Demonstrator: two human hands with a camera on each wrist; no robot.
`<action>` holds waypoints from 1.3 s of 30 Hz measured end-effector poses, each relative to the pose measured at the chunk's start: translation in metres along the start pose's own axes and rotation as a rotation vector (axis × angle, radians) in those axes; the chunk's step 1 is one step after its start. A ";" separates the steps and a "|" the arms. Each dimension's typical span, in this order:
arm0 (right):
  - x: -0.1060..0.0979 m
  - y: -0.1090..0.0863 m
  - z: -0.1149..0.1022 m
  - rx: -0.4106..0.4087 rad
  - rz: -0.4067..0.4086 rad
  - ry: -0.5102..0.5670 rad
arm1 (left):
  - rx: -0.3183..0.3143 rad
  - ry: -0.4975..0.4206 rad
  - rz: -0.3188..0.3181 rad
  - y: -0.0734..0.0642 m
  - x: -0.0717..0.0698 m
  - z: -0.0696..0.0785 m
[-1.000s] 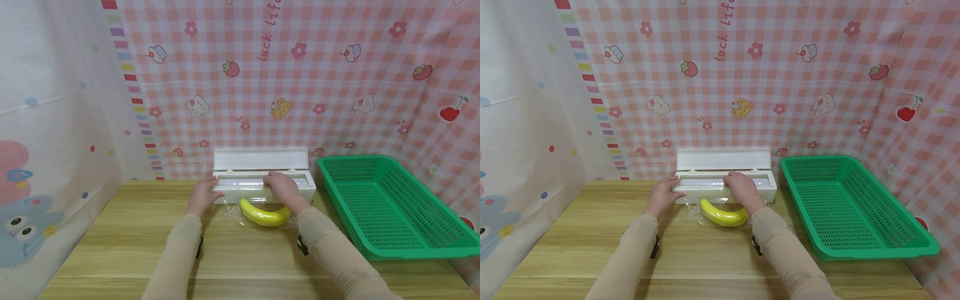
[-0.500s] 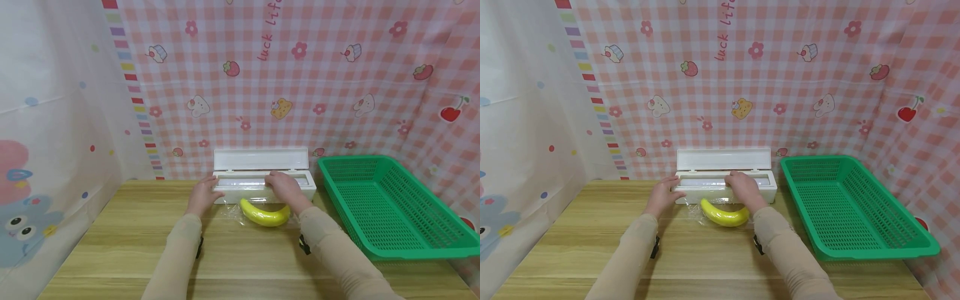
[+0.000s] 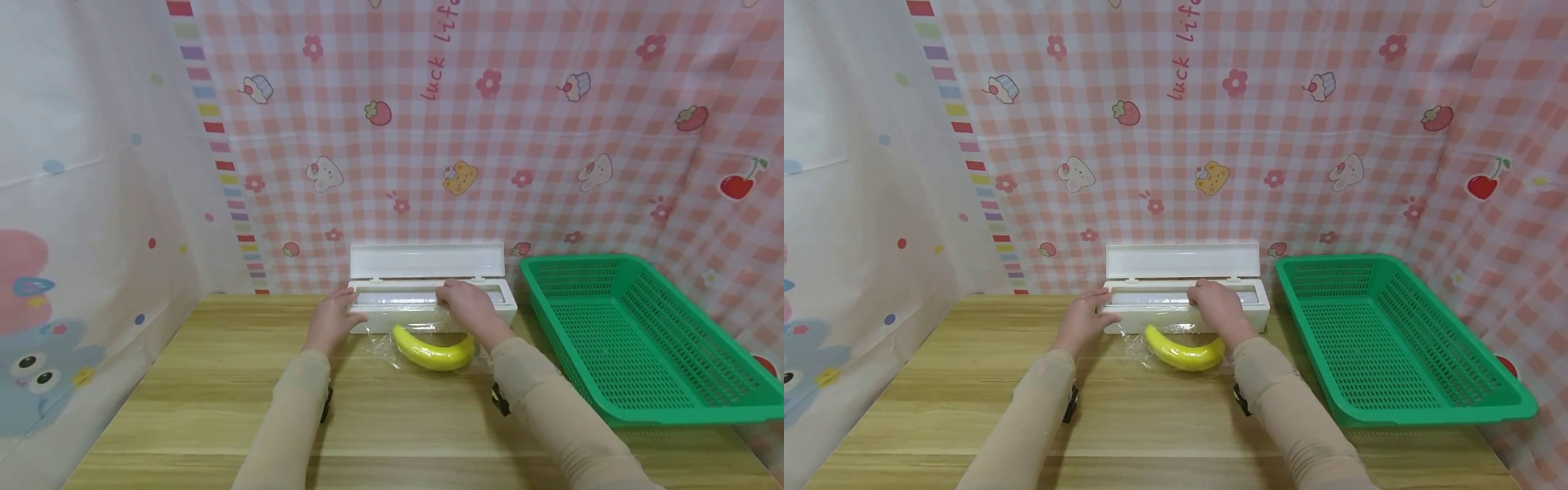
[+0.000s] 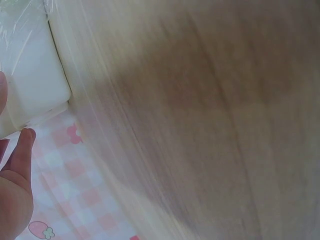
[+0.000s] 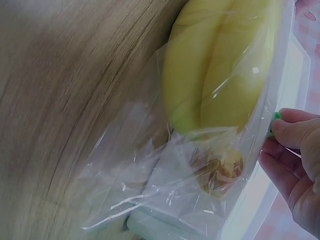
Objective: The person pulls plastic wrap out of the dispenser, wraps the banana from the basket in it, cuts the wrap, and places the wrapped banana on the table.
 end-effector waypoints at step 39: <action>-0.014 -0.012 0.029 0.053 -0.045 -0.103 | 0.004 0.012 -0.002 0.000 0.000 0.002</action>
Point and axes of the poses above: each hand's wrist, its own y-axis towards the middle knuckle, its own x-axis out of the palm, z = x × y, the point moved 4 cm from there along y, towards the middle knuckle, and after that the axes turned 7 degrees about x, right-handed, at the moved point
